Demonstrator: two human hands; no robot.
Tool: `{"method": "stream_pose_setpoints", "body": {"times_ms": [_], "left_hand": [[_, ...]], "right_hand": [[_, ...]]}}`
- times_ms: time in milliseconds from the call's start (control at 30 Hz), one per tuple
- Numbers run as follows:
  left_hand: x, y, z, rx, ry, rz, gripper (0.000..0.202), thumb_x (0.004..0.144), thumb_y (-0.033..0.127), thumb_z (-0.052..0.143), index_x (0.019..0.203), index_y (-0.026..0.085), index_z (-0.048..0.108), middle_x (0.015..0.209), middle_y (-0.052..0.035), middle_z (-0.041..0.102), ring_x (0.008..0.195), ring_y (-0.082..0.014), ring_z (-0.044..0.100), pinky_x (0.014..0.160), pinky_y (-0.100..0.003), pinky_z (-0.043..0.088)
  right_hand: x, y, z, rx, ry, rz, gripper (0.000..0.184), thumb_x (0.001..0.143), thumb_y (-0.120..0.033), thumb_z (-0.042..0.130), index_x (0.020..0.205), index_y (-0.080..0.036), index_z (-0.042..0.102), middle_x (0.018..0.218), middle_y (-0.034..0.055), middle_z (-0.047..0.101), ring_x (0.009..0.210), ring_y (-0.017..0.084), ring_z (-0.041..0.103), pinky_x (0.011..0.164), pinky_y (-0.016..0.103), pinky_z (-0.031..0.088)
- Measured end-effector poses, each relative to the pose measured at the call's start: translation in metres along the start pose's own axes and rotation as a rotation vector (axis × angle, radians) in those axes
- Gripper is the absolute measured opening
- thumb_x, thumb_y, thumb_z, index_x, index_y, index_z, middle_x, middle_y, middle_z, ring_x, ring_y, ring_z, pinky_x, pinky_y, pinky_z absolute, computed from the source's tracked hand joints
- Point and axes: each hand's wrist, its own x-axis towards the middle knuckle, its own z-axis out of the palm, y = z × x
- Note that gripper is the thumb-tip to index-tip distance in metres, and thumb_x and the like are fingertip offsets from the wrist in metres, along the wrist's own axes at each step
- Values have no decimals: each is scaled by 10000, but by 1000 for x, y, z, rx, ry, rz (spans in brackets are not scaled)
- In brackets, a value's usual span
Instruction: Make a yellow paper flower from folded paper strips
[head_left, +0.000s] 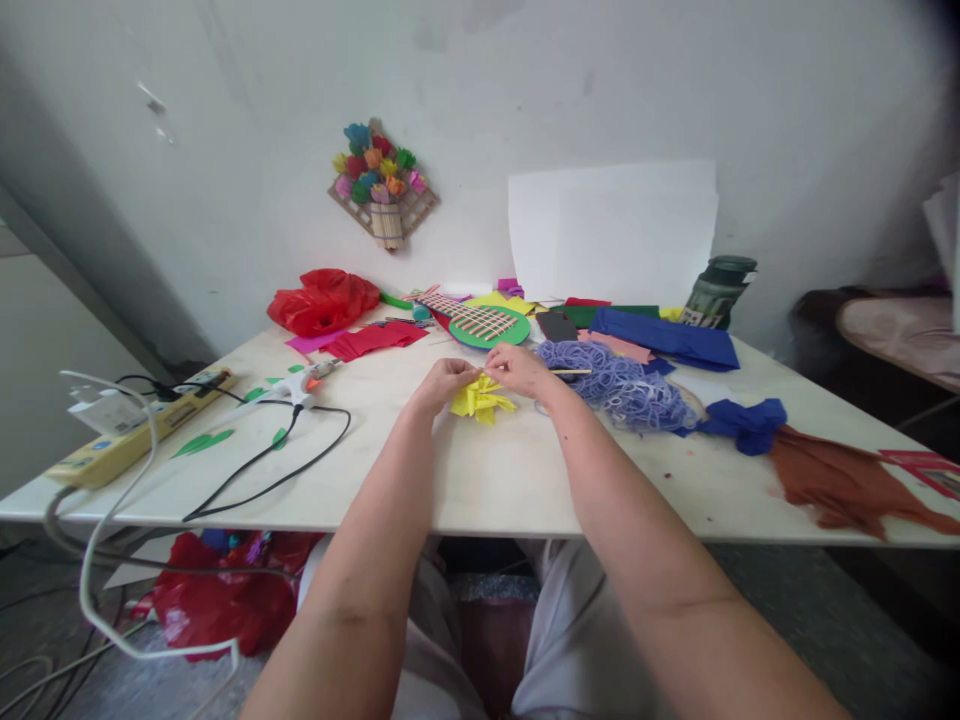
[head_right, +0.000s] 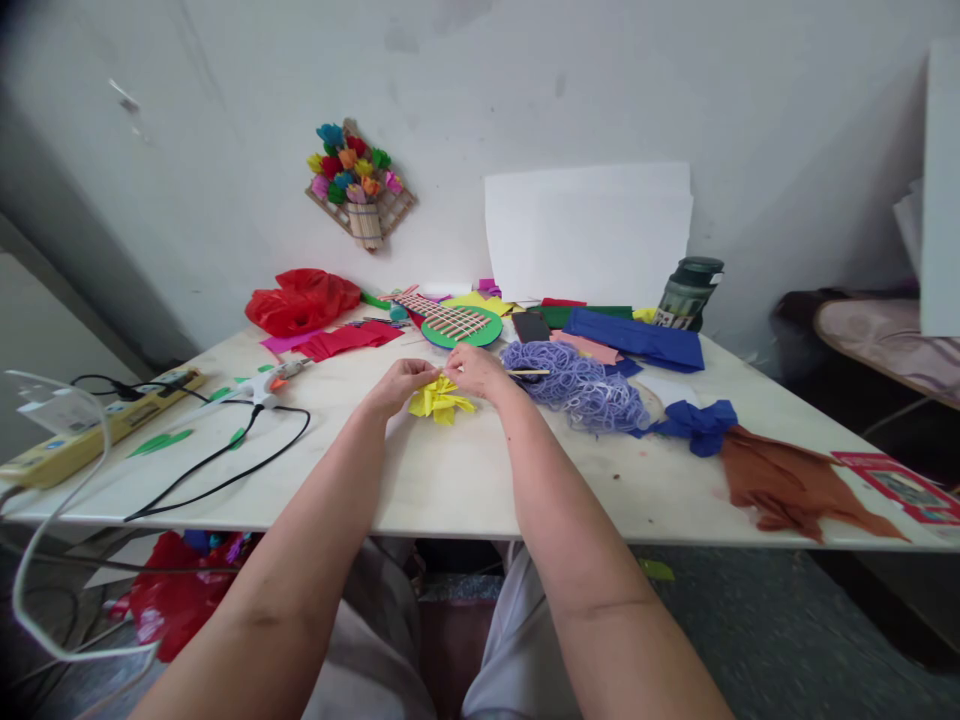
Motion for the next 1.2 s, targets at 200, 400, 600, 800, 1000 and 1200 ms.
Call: {"method": "stream_pose_setpoints", "body": {"times_ms": [200, 400, 600, 800, 1000, 1200], "left_hand": [[2, -3, -1, 33, 4, 4, 300, 602, 398, 656, 647, 113, 573, 501, 17, 515, 450, -77, 435, 452, -207, 297], [-2, 3, 2, -35, -34, -14, 309, 581, 394, 674, 633, 106, 575, 507, 13, 529, 457, -77, 445, 467, -210, 311], [-1, 2, 1, -74, -44, -57, 281, 587, 370, 664, 631, 106, 582, 517, 3, 537, 463, -82, 463, 475, -211, 323], [2, -2, -1, -54, -43, -61, 273, 621, 379, 635, 612, 114, 568, 505, 3, 514, 452, -88, 458, 464, -220, 312], [1, 0, 0, -44, -28, -58, 265, 611, 373, 640, 627, 115, 585, 522, 2, 522, 476, -89, 468, 489, -222, 332], [-3, 5, 1, -101, -14, -45, 268, 570, 359, 677, 679, 124, 609, 596, -1, 567, 544, -93, 507, 550, -220, 373]], "right_hand": [[2, 6, 1, 11, -33, -49, 164, 753, -213, 535, 718, -162, 687, 912, 39, 607, 704, 105, 528, 615, 212, 375], [1, 8, 4, 18, 31, -47, 124, 730, -205, 568, 687, -166, 678, 882, 27, 605, 695, 104, 528, 608, 221, 370], [-2, 1, 1, 46, 78, -34, 88, 701, -188, 591, 650, -171, 661, 874, 12, 597, 680, 94, 521, 599, 222, 365], [-3, -1, 0, 54, 101, -14, 77, 686, -168, 591, 625, -167, 637, 857, 2, 600, 668, 87, 519, 571, 216, 350], [-1, 2, 2, 39, 145, -54, 61, 667, -161, 601, 610, -166, 619, 847, 7, 598, 727, 105, 534, 578, 212, 348], [-2, 3, 1, 19, 168, -76, 45, 670, -148, 599, 634, -170, 614, 841, 4, 598, 716, 103, 534, 592, 212, 358]]}}
